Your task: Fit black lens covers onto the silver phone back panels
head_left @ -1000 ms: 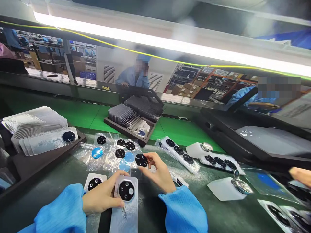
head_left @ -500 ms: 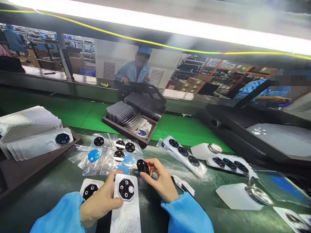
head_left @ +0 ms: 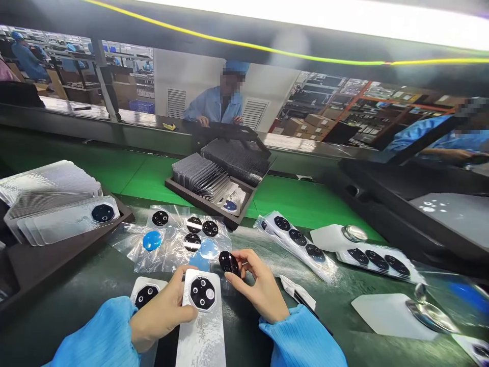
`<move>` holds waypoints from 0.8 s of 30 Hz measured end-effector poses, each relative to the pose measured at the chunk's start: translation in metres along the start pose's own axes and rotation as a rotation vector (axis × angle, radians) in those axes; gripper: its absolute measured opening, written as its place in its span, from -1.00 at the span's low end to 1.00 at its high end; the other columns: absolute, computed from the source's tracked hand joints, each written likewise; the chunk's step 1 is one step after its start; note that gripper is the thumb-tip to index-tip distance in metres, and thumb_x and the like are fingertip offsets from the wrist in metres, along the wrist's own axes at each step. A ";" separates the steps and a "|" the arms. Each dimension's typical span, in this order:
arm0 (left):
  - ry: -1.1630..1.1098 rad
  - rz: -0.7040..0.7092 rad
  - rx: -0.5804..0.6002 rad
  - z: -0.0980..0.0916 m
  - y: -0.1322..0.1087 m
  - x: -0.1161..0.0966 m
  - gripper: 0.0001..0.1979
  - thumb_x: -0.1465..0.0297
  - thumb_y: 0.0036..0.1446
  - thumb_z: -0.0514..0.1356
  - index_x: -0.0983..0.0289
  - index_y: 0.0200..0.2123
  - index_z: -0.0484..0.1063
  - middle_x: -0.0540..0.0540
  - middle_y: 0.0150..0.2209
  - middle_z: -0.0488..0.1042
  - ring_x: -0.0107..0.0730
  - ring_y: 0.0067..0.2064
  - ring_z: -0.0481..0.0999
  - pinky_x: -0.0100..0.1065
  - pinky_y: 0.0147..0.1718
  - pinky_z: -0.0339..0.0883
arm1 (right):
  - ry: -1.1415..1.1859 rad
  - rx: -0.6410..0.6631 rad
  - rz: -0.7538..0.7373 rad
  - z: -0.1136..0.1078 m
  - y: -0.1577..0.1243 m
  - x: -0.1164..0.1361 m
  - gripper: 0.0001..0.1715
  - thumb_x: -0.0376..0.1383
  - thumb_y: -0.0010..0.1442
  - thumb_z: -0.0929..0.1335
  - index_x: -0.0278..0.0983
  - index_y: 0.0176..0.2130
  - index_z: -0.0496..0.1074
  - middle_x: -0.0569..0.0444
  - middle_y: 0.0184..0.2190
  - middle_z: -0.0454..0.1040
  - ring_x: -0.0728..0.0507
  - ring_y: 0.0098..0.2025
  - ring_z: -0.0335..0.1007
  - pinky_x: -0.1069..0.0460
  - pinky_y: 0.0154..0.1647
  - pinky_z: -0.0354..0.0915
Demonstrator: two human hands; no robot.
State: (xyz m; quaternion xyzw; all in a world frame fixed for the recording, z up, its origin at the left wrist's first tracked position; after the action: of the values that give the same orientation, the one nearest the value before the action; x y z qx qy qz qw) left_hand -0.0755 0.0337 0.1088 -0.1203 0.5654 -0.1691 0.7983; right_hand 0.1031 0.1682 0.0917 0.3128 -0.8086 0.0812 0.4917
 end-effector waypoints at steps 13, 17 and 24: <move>-0.005 0.017 0.032 0.001 -0.001 -0.001 -0.23 0.60 -0.03 0.15 0.16 0.22 -0.09 -0.07 -0.31 0.40 -0.35 -0.19 0.39 -0.34 -0.26 0.05 | -0.034 -0.014 -0.009 -0.001 0.000 0.007 -0.68 -0.22 0.11 0.39 -0.21 -0.11 0.38 0.08 -0.30 0.35 -0.08 -0.39 0.26 0.00 -0.33 0.31; -0.007 0.016 0.034 0.001 -0.001 -0.002 -0.22 0.63 -0.04 0.13 0.16 0.22 -0.10 -0.07 -0.31 0.40 -0.34 -0.17 0.39 -0.33 -0.25 0.06 | -0.035 -0.011 0.000 0.000 0.000 0.008 -0.69 -0.22 0.10 0.39 -0.22 -0.12 0.38 0.08 -0.31 0.35 -0.08 -0.38 0.27 0.00 -0.34 0.31; -0.004 0.021 0.036 0.001 -0.002 -0.003 -0.23 0.61 -0.05 0.13 0.16 0.21 -0.10 -0.08 -0.33 0.37 -0.39 -0.24 0.37 -0.35 -0.33 0.01 | -0.041 -0.004 0.002 -0.001 0.000 0.008 -0.69 -0.22 0.10 0.39 -0.22 -0.12 0.38 0.09 -0.31 0.34 -0.07 -0.39 0.26 0.00 -0.33 0.30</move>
State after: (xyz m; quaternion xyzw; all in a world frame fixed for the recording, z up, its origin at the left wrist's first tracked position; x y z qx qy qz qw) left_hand -0.0754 0.0333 0.1121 -0.1001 0.5621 -0.1706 0.8031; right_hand 0.1008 0.1654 0.0987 0.3127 -0.8188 0.0739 0.4757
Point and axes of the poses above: each hand's wrist, its own y-axis towards the middle knuckle, its own z-axis out of the palm, x = y × z, the point moved 2 cm from there along y, towards the middle knuckle
